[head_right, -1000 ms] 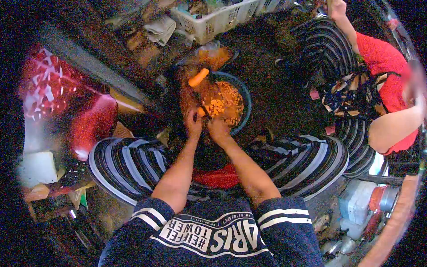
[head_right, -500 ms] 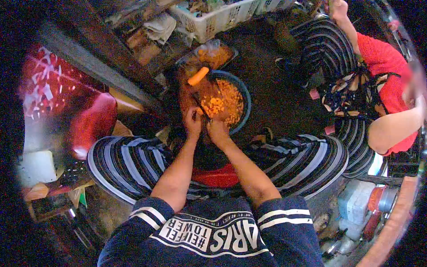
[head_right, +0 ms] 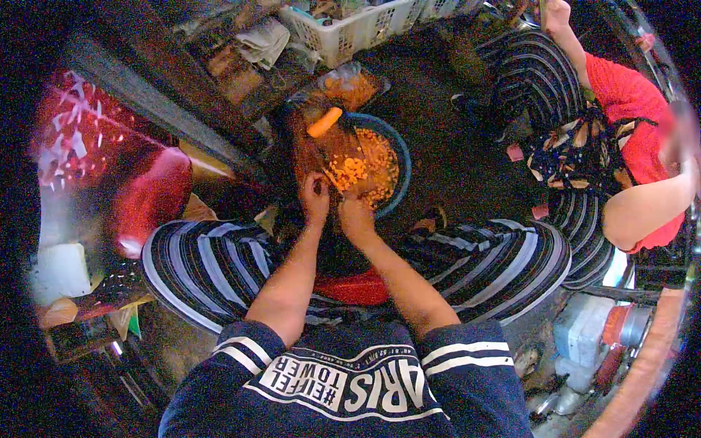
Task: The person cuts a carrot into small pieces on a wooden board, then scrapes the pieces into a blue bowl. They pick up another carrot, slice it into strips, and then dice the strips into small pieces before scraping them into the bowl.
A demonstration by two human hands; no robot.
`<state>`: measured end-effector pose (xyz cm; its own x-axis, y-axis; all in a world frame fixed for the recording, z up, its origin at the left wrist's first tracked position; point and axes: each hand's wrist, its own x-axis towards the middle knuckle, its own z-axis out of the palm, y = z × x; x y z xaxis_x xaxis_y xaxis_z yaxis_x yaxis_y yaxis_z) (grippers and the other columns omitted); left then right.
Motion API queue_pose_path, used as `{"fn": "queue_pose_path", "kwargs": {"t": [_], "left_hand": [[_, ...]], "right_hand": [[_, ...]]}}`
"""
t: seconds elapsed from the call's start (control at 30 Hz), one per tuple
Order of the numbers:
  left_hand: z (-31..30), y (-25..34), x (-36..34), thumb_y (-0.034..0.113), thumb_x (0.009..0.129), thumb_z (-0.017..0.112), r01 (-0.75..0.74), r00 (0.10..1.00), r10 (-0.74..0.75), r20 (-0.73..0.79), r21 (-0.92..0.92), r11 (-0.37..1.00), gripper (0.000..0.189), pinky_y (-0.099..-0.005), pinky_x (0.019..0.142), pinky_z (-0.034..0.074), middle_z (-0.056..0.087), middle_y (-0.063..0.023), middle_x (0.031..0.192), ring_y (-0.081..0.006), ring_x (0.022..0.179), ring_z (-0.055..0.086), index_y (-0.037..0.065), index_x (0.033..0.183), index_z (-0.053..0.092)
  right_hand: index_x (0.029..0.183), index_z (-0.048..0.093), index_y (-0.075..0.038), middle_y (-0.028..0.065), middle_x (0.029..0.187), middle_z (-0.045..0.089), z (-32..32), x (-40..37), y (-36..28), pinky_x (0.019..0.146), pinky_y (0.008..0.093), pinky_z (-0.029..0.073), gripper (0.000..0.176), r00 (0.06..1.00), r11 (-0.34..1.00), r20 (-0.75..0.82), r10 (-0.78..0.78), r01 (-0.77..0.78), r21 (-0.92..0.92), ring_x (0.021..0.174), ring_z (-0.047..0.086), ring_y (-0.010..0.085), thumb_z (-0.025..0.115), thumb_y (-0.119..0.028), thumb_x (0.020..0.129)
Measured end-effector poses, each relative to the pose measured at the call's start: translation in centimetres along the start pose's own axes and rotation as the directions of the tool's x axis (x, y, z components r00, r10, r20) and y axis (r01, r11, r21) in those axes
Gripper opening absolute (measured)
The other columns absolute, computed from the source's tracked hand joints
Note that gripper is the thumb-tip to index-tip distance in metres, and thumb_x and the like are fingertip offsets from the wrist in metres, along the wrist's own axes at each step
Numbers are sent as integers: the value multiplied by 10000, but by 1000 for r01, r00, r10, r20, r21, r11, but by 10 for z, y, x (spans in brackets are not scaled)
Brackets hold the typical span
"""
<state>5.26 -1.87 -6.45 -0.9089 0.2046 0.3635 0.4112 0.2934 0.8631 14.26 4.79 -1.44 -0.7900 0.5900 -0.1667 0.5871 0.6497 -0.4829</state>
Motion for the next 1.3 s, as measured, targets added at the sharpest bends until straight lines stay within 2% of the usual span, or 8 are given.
{"fn": "queue_pose_path", "kwargs": {"t": [0.17,0.23,0.33,0.53,0.87,1.07,1.17,1.3], "left_hand": [[-1,-4,3,16,759,541,16,998,-20,66,54,998,174,-364,777,423,571,-149,858,-332,863,546,15,933,549],[4,0,-2,5,763,538,192,980,-197,14,-303,934,150,-352,754,434,574,-148,870,-326,843,556,11,912,551],[8,-1,-3,-13,754,539,137,984,-165,-63,-320,937,131,-341,727,440,568,-142,844,-323,807,558,2,885,546],[-3,3,-1,-28,714,560,25,999,-26,-38,-27,999,142,-344,728,439,557,-155,851,-326,805,555,-10,851,531],[1,-2,-5,-31,720,554,-60,996,58,-72,-22,998,98,-340,713,443,555,-142,841,-305,803,563,-2,812,536],[-5,3,2,-47,734,524,-46,999,48,24,-77,996,126,-297,701,452,577,-109,824,-259,809,582,3,842,564],[-5,-7,-3,-67,727,499,145,989,-139,44,-190,971,268,-344,799,429,557,-138,983,-295,938,542,12,978,551],[-15,29,-8,-46,755,457,59,998,-62,18,150,987,531,-418,994,253,335,-190,1296,-346,1202,317,15,1268,336]], "right_hand": [[874,583,44,274,755,595,-16,10,4,689,485,476,320,990,992,66,-121,118,46,752,587,426,513,-263,821],[900,563,55,276,742,591,-21,6,6,684,478,479,342,992,997,105,-63,58,56,759,586,425,520,-273,817],[914,550,61,273,732,591,-25,-5,1,678,473,480,333,994,993,-53,-100,104,64,745,589,418,525,-256,818],[1001,500,53,259,756,598,-30,-11,-8,676,477,483,336,993,1000,116,-30,30,-4,746,591,411,543,-223,815],[1084,462,33,260,835,597,-7,-11,-5,718,484,468,371,977,989,162,139,-144,26,805,577,436,515,-230,828],[1079,466,35,271,826,589,-17,12,22,691,472,462,376,987,984,132,-95,73,165,805,583,412,508,-247,834],[986,516,48,293,833,573,-64,8,8,685,477,447,347,957,978,238,-164,125,168,810,569,418,466,-266,848],[975,529,41,295,845,574,-44,-2,20,715,489,439,355,971,956,129,-200,165,244,826,561,426,453,-277,839]]}}
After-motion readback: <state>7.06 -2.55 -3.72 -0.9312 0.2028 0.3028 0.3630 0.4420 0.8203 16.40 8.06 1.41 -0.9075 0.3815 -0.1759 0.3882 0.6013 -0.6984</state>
